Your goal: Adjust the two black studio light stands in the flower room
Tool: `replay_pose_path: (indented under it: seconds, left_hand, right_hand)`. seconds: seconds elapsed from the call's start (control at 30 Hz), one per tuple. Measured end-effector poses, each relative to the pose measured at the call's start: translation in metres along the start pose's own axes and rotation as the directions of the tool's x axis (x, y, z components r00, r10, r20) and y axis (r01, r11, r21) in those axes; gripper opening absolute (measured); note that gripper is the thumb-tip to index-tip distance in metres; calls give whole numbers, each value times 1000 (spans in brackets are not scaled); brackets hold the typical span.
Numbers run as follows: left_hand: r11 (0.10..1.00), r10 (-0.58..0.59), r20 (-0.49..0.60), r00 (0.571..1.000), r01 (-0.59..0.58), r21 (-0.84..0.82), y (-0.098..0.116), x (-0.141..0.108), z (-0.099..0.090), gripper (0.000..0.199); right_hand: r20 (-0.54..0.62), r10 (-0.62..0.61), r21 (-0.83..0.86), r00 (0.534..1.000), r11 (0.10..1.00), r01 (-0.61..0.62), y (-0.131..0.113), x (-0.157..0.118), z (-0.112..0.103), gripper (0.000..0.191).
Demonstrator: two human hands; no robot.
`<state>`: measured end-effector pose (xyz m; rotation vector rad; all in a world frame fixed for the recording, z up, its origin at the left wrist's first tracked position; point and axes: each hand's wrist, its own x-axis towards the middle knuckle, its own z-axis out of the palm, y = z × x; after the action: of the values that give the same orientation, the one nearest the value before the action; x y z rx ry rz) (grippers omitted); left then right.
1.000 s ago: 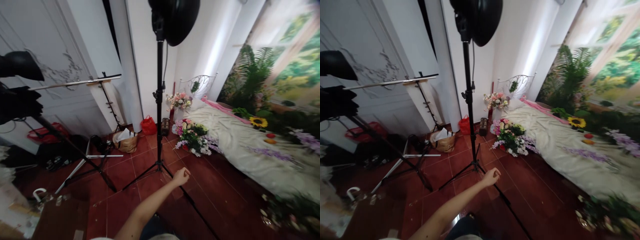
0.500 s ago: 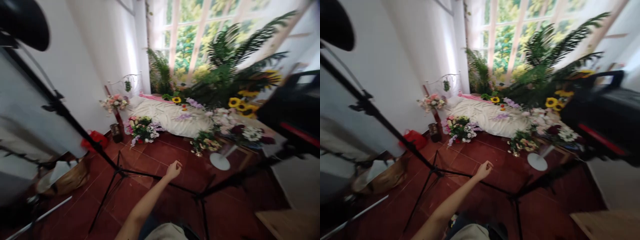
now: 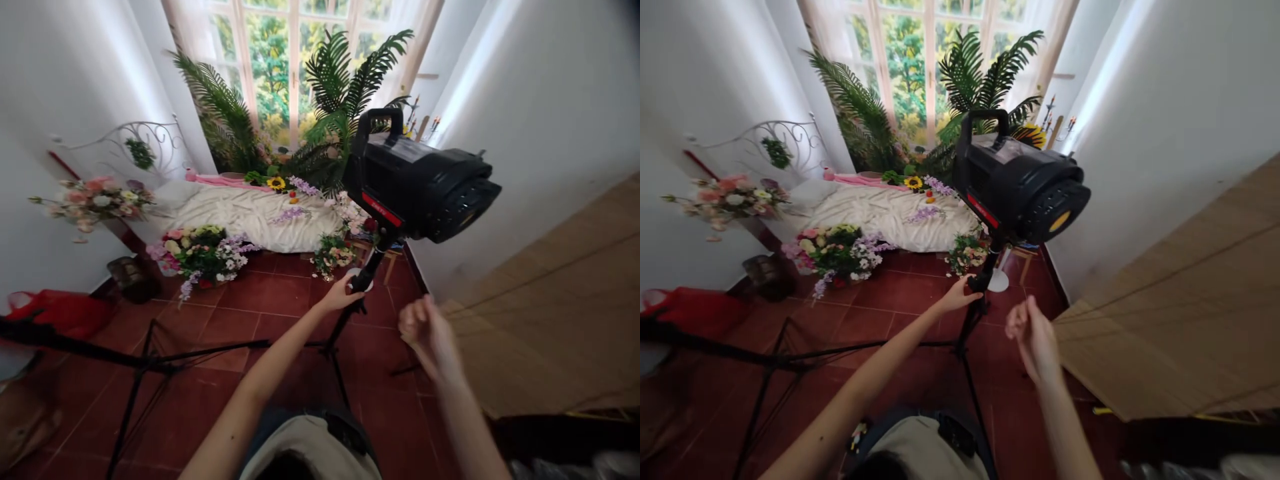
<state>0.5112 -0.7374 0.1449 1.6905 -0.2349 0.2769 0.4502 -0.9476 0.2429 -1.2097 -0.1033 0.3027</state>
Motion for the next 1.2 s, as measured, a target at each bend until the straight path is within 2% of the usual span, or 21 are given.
replay_pose_path:
  seconds: [0.07,0.13,0.17,0.23,0.3,0.37,0.5,0.6,0.67,0.73,0.8,0.87,0.9,0.93,1.0,1.07,1.1,1.13,1.2]
  left_hand:
    - [999,-15,-18,1000,14,-49,1,11,17,36]
    - [993,-37,-55,998,31,-117,-1,19,33,34]
    - [988,-53,-71,996,42,-149,-2,21,39,34]
    - [977,-115,-94,989,96,-188,-6,24,48,35]
    - [970,-189,-141,972,162,-183,-11,25,53,36]
    - [965,-240,-226,944,207,-161,-16,24,57,36]
    - [962,-270,-392,879,227,-153,-19,23,65,36]
    - [947,-319,-462,827,260,-189,-15,24,68,38]
    - [933,-358,-477,802,290,-213,-13,25,69,39]
    - [921,-389,-489,781,316,-227,-12,26,70,41]
    - [910,-415,-501,760,341,-237,-12,27,71,43]
    - [901,-434,-527,731,356,-248,-13,28,72,45]
    - [899,-438,-543,717,358,-253,-13,29,73,44]
    - [899,-438,-557,706,356,-256,-12,29,74,43]
    - [903,-429,-570,700,343,-258,-11,29,75,41]
    - [900,-435,-557,707,344,-268,-10,30,75,40]
    - [896,-444,-548,709,350,-273,-9,30,75,40]
    - [892,-452,-541,710,357,-277,-10,30,75,39]
    - [890,-456,-537,710,365,-272,-12,30,75,38]
  right_hand:
    - [-71,189,111,979,977,-180,31,14,-6,32]
    - [-88,419,216,904,894,-393,66,30,-8,32]
    - [-69,493,244,867,851,-465,82,37,-8,31]
    - [20,580,277,814,780,-562,106,47,-9,32]
    - [101,598,297,796,745,-597,119,54,-8,35]
    - [135,572,321,809,748,-582,124,57,-8,34]
    - [153,507,320,848,787,-528,128,61,-10,29]
    - [169,455,314,874,816,-486,131,65,-12,23]
    - [155,404,246,901,868,-432,135,67,-12,21]
    - [70,315,61,947,946,-319,138,66,-13,21]
    - [-61,124,-234,990,963,-135,142,62,-15,22]
    - [-151,-134,-528,979,848,35,145,58,-19,27]
    - [-166,-224,-620,960,781,75,146,57,-21,30]
    - [-179,-257,-659,950,748,78,148,56,-23,32]
    - [-209,-160,-584,965,812,8,150,57,-25,41]
    - [-222,8,-392,975,915,-97,150,59,-24,52]
    - [-228,43,-315,973,942,-115,147,61,-22,55]
    - [-241,25,-279,970,956,-94,143,62,-20,54]
    - [-287,-129,-322,949,946,31,130,63,-15,48]
